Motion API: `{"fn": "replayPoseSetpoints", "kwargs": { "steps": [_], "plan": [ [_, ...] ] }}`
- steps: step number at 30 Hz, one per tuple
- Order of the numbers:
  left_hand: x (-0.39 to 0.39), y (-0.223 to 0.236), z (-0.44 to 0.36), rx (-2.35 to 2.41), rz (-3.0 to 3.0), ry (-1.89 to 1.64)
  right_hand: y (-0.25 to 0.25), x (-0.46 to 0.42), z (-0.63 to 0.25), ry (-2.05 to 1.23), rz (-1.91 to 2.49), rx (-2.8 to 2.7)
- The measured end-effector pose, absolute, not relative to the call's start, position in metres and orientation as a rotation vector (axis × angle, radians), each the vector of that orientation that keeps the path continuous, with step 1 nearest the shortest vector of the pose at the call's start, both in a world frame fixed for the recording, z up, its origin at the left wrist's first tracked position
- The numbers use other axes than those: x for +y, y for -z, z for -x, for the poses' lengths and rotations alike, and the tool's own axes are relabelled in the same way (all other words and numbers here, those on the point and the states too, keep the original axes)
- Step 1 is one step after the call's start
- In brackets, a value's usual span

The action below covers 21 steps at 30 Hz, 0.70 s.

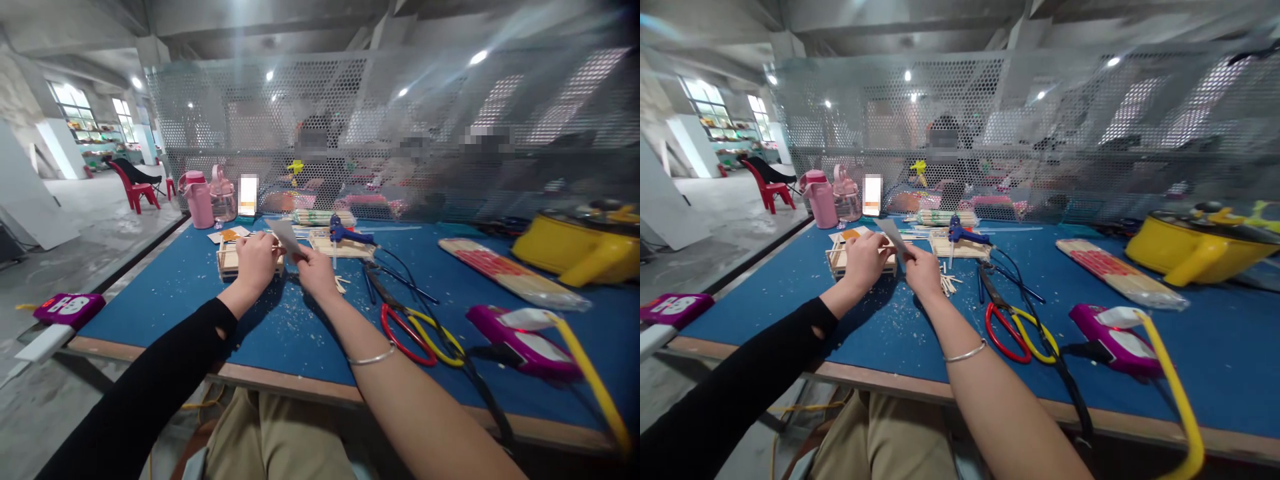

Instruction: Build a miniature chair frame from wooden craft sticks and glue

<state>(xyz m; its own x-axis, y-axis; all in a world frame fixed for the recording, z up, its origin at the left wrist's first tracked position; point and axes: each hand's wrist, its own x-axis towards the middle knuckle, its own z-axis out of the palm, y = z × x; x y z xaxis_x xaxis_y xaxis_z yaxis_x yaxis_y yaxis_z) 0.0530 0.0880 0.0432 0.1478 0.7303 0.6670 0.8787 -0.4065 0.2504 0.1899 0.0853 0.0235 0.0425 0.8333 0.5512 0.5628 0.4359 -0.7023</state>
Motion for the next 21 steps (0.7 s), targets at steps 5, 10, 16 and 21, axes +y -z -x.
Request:
{"fn": "replayPoseSetpoints", "kwargs": {
  "steps": [5,10,16,21],
  "plan": [
    [0.092,-0.042,-0.052,-1.564,2.230,1.117,-0.019,0.088,-0.191,-0.313,1.218,-1.599],
    [0.092,-0.043,-0.052,-1.574,2.258,1.097,-0.017,0.094,-0.191,-0.350,1.161,-1.607],
    [0.091,-0.044,-0.052,-1.590,2.266,1.057,-0.019,0.096,-0.191,-0.310,1.149,-1.629],
    [0.091,-0.044,-0.052,-1.574,2.244,1.059,-0.018,0.094,-0.192,-0.293,1.198,-1.647]
  ]
}}
